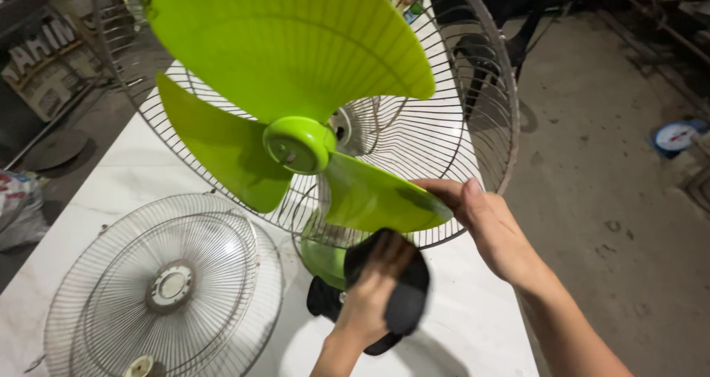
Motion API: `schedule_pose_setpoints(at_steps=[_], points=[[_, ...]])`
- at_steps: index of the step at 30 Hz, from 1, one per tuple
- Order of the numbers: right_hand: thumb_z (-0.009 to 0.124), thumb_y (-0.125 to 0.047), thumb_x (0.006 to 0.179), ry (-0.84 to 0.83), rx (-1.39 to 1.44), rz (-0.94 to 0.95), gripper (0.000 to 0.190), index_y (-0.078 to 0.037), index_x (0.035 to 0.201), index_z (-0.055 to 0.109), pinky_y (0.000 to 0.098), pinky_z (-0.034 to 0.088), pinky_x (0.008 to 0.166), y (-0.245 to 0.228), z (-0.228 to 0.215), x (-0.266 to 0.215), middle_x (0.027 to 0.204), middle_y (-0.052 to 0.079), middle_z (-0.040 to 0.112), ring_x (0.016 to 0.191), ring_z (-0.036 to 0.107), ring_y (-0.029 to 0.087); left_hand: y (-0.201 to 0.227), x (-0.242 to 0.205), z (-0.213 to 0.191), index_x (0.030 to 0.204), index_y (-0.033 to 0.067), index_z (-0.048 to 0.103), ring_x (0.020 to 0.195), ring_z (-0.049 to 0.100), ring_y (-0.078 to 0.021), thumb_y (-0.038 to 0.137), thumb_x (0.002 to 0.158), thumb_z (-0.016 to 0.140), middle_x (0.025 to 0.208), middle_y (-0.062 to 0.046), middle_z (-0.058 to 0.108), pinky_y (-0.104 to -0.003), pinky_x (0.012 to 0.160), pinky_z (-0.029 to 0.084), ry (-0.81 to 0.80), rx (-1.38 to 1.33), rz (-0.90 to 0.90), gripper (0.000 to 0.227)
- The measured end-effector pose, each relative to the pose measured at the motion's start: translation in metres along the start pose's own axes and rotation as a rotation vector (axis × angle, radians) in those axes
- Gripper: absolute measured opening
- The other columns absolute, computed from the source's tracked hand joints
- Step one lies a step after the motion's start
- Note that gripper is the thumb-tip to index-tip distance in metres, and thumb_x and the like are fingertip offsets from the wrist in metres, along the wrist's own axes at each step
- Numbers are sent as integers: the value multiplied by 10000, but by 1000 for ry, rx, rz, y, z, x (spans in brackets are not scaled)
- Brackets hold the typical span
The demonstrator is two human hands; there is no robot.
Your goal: The person wipes the blades and central hub of a green pedestal fan using a dark cloth. They rotate the fan head to access each blade and continue wiping until the end of the clip.
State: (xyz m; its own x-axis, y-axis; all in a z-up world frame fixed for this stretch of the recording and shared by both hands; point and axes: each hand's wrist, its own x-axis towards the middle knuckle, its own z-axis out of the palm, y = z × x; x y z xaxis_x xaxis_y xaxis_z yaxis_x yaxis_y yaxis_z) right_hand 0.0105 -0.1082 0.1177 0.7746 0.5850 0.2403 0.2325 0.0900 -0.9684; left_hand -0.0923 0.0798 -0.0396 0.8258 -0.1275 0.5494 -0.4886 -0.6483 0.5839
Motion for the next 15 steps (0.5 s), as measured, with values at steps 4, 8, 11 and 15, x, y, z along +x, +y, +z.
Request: schedule_pose_setpoints(at_steps=[4, 8, 11, 15], points=[[227, -610, 1030, 0, 39, 8, 868, 96, 1450, 508, 431, 335, 1179, 21, 9, -18, 1450, 225, 602, 1402, 514, 306, -16, -44, -9, 1250, -39, 655, 1130, 725, -289, -22, 815, 679, 1194, -175, 746, -357, 1004, 533, 488, -204, -510, 436], [237, -597, 1041, -7, 199, -19, 873, 132, 1493, 401, 443, 249, 1264, 45, 14, -39, 1573, 245, 469, 1515, 398, 315, -31, -79, -35, 1303, -89, 597, 1105, 659, -229, -85, 838, 496, 1201, -165, 707, -339, 994, 503, 668, -407, -641, 476], [288, -533, 1068, 51, 222, -48, 791, 125, 1491, 406, 434, 269, 1264, 60, 16, -61, 1576, 242, 470, 1513, 408, 314, -14, -94, -43, 1321, -74, 594, 1100, 658, -217, -48, 889, 453, 1217, -167, 693, -313, 979, 505, 714, -625, -656, 455], [513, -299, 1033, 163, -97, -49, 564, 58, 1467, 562, 415, 432, 1183, 84, 30, -100, 1439, 211, 656, 1320, 608, 313, 15, -71, -31, 1270, 27, 586, 1005, 689, -248, -29, 839, 483, 1154, -142, 685, -354, 855, 557, 879, -1048, -883, 447]])
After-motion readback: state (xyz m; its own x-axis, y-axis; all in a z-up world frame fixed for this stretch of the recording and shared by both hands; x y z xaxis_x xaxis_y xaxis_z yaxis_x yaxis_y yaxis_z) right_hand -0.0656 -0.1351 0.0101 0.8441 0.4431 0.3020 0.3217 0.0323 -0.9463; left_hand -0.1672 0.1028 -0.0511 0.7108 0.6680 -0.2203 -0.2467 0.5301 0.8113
